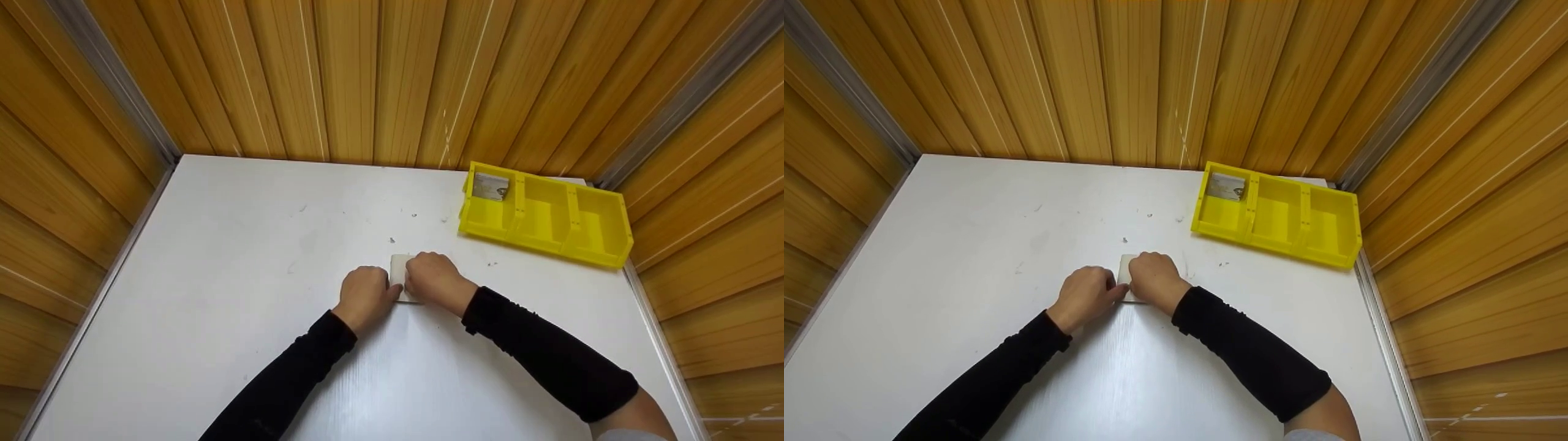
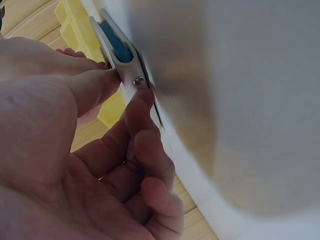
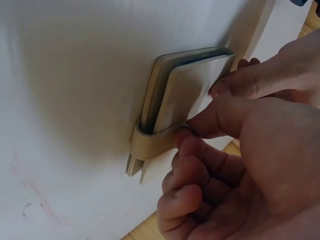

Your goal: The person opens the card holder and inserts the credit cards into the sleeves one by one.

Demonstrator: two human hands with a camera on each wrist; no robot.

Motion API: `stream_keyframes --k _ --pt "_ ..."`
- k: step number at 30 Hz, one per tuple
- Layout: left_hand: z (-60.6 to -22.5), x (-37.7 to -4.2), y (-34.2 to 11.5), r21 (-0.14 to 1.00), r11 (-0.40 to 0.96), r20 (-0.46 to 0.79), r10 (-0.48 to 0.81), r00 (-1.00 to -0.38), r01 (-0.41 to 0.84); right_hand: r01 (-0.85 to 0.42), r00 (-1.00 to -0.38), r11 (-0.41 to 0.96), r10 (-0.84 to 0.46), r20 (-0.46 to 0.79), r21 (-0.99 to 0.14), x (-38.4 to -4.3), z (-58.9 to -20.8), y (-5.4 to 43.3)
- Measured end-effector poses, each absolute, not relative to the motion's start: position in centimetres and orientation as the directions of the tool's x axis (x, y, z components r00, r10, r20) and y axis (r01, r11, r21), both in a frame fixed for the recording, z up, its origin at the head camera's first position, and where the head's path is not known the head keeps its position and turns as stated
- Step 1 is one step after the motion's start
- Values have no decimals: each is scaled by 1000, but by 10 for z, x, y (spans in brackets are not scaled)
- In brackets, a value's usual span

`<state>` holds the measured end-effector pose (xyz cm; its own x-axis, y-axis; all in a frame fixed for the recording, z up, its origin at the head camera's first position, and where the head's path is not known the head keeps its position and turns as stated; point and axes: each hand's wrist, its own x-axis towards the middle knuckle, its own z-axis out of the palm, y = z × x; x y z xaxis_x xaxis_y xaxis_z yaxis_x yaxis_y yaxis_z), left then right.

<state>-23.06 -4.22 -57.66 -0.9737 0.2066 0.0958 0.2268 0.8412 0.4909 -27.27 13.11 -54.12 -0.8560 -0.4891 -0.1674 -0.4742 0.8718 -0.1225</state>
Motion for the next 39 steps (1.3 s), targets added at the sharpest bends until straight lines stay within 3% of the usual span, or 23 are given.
stream_keyframes --k 17,39 --pt "-578 -231 -41 508 833 107 189 -976 217 -570 -802 822 -562 -205 -23 -273 -541 124" --pt "-580 -233 -40 483 852 93 180 -979 203 -607 -769 795 -590 -246 -12 -277 -540 120"
